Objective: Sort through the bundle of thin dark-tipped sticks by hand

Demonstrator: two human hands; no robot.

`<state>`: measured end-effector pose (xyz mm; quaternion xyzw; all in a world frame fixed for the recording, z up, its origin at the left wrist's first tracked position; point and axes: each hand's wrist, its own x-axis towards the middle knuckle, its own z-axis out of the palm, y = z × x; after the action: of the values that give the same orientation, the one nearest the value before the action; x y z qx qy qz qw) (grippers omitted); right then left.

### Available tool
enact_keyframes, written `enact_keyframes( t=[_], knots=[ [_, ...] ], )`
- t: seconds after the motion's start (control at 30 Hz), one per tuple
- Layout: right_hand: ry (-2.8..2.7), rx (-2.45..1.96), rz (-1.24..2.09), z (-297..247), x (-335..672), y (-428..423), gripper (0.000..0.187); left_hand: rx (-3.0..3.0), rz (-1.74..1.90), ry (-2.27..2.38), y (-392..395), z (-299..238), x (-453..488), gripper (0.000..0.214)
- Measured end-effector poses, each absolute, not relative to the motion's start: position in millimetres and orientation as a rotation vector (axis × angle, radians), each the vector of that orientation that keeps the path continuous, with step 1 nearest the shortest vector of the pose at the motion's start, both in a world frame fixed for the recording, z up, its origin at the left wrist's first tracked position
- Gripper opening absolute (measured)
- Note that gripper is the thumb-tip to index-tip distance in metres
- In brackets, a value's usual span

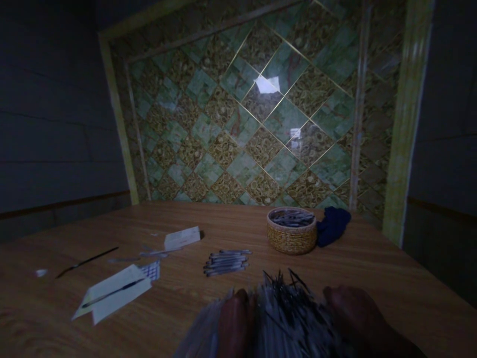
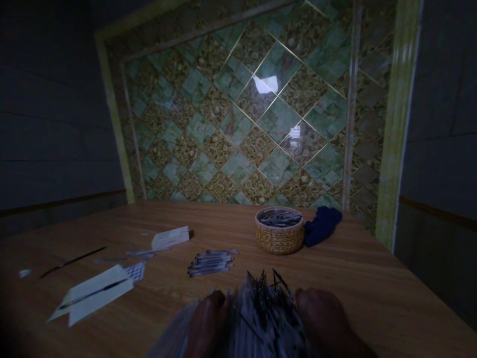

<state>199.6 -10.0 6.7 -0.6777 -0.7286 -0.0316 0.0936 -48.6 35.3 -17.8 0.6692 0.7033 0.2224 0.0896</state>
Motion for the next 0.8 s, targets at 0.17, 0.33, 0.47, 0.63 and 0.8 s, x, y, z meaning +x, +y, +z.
enact_keyframes(
  t=[0.17,0.33,0.47,0.63,0.8],
  knots=[
    [-2.098,-2.05,0.111,1.6,227.3,17.6,0.022,2.009,0.627,2.091,33.9,-16.6,-47.7,0.027],
    [-2.062,-1.99,0.261,-22.8,223.9,39.1,0.02,2.009,0.655,2.061,31.6,-10.5,-46.8,0.027],
    [-2.049,-1.979,0.301,-28.9,218.2,47.7,0.019,2.001,0.72,2.018,30.1,-3.4,-43.3,0.026],
    [-2.047,-1.958,0.31,-30.4,218.5,49.5,0.019,1.926,0.961,1.944,21.9,15.5,-48.2,0.024],
    [-1.973,-1.867,0.366,-30.7,215.6,32.6,0.026,1.992,0.978,2.103,25.9,52.6,-71.8,0.023]
  ],
)
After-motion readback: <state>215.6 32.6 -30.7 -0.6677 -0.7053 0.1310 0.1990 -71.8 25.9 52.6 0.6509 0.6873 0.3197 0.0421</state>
